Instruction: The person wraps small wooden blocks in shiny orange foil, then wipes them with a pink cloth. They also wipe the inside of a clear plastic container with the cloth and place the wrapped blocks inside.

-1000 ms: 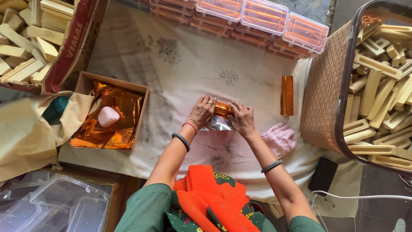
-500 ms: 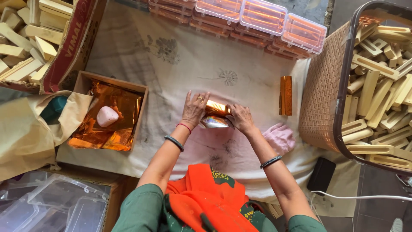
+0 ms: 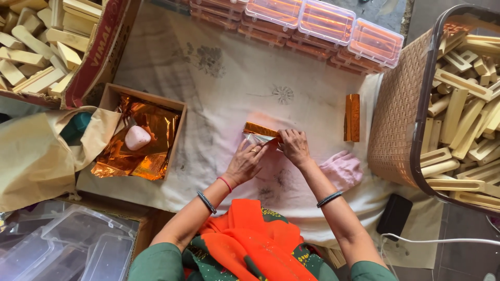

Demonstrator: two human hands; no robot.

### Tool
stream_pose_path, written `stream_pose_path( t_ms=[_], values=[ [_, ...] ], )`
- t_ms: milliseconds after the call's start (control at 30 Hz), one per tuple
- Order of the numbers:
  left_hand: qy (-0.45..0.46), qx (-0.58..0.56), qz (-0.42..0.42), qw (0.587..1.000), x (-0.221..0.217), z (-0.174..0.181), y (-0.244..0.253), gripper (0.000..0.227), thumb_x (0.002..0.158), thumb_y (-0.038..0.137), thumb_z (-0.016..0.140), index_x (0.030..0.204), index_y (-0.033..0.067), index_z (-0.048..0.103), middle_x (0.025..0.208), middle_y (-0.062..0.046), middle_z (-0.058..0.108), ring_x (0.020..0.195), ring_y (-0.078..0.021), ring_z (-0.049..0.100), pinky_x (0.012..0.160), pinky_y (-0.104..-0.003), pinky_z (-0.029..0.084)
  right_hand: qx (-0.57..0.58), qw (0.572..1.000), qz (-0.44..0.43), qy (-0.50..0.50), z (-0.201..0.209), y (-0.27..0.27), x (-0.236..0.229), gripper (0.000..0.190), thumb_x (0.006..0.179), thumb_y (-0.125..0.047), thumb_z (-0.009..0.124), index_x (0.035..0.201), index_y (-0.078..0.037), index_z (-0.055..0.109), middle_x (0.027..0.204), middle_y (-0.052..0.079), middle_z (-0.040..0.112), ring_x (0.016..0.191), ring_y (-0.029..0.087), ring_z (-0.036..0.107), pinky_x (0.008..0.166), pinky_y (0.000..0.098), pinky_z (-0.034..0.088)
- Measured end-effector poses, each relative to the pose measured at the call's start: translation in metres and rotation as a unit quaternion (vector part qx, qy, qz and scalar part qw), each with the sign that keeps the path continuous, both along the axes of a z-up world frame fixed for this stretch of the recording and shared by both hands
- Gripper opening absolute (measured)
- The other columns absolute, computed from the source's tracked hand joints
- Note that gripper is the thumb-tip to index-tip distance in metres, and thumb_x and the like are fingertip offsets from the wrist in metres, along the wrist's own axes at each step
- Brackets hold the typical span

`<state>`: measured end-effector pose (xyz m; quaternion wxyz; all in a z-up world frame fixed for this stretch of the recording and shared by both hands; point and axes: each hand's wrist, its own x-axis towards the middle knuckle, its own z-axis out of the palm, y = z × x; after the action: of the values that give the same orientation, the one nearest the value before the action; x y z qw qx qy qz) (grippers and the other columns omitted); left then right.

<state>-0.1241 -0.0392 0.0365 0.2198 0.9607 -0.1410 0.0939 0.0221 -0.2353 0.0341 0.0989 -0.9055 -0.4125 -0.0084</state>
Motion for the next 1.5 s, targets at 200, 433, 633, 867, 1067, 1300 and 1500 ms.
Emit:
stream_pose_path(
  t_ms=[200, 433, 633, 867, 1067, 1300, 1500],
  values=[
    [-0.041, -0.005, 0.077, 0.996, 0.005, 0.012, 0.004, 0.085, 0.083, 0.038, 0.078, 0.153, 0.0089, 0.041, 0.144, -0.011, 0.049, 0.138, -0.0279, 0.043, 0.122, -0.056, 0.025, 0.015, 1.0, 0.0, -0.025, -0.006, -0.001, 0.0, 0.039, 0.083, -0.04, 0.081, 0.108, -0.016, 0.063, 0.095, 0.003, 0.067, 0.093, 0.024, 0.064, 0.078, 0.0431, 0.043],
    [-0.068, 0.069, 0.049, 0.994, 0.048, 0.025, -0.01, 0.088, 0.067, 0.031, 0.076, 0.148, 0.0131, 0.046, 0.134, -0.011, 0.058, 0.131, -0.0267, 0.049, 0.114, -0.058, 0.024, -0.003, 1.0, -0.009, -0.005, -0.019, -0.004, 0.006, 0.049, 0.075, -0.04, 0.083, 0.111, -0.014, 0.064, 0.095, 0.003, 0.068, 0.093, 0.024, 0.064, 0.076, 0.0441, 0.043],
    [0.046, 0.144, -0.023, 0.988, 0.021, -0.016, -0.019, 0.012, 0.092, 0.009, 0.061, 0.093, 0.0115, 0.073, 0.096, -0.006, 0.069, 0.103, -0.0227, 0.064, 0.126, -0.052, 0.029, 0.004, 1.0, -0.018, 0.025, -0.009, -0.004, 0.002, 0.034, 0.08, -0.028, 0.08, 0.108, -0.02, 0.063, 0.099, -0.002, 0.067, 0.099, 0.021, 0.064, 0.081, 0.0427, 0.043],
    [0.097, -0.086, 0.003, 0.992, 0.001, -0.013, -0.016, 0.016, 0.087, 0.024, 0.068, 0.082, 0.0096, 0.068, 0.09, -0.009, 0.067, 0.09, -0.031, 0.066, 0.078, -0.046, 0.052, 0.021, 1.0, -0.009, 0.018, 0.003, -0.002, -0.002, 0.037, 0.076, -0.028, 0.08, 0.107, -0.018, 0.062, 0.097, 0.001, 0.066, 0.096, 0.023, 0.063, 0.078, 0.0434, 0.042],
    [0.01, -0.127, 0.12, 0.984, 0.063, 0.019, 0.007, 0.011, 0.095, 0.021, 0.07, 0.098, 0.0115, 0.067, 0.099, -0.007, 0.066, 0.096, -0.0284, 0.066, 0.075, -0.043, 0.054, 0.013, 1.0, -0.015, -0.006, -0.009, -0.004, -0.002, 0.035, 0.081, -0.026, 0.08, 0.11, -0.018, 0.062, 0.098, 0.0, 0.065, 0.096, 0.022, 0.063, 0.079, 0.0425, 0.042],
    [0.046, 0.087, 0.041, 0.994, 0.1, -0.032, 0.011, 0.027, 0.079, 0.014, 0.069, 0.105, 0.0176, 0.073, 0.105, 0.0, 0.072, 0.109, -0.0205, 0.064, 0.11, -0.046, 0.04, 0.001, 1.0, -0.021, -0.005, -0.007, -0.004, -0.004, 0.039, 0.078, -0.019, 0.08, 0.114, -0.019, 0.062, 0.101, 0.0, 0.066, 0.099, 0.022, 0.063, 0.082, 0.0429, 0.044],
    [0.038, 0.094, 0.049, 0.994, 0.099, -0.037, 0.011, 0.023, 0.088, 0.011, 0.062, 0.106, 0.0198, 0.074, 0.103, 0.002, 0.073, 0.105, -0.0187, 0.066, 0.121, -0.048, 0.032, 0.114, 0.974, -0.072, 0.184, -0.009, -0.014, 0.015, 0.053, 0.082, -0.034, 0.084, 0.127, -0.012, 0.066, 0.109, 0.012, 0.068, 0.098, 0.032, 0.066, 0.085, 0.0428, 0.052]
  ],
)
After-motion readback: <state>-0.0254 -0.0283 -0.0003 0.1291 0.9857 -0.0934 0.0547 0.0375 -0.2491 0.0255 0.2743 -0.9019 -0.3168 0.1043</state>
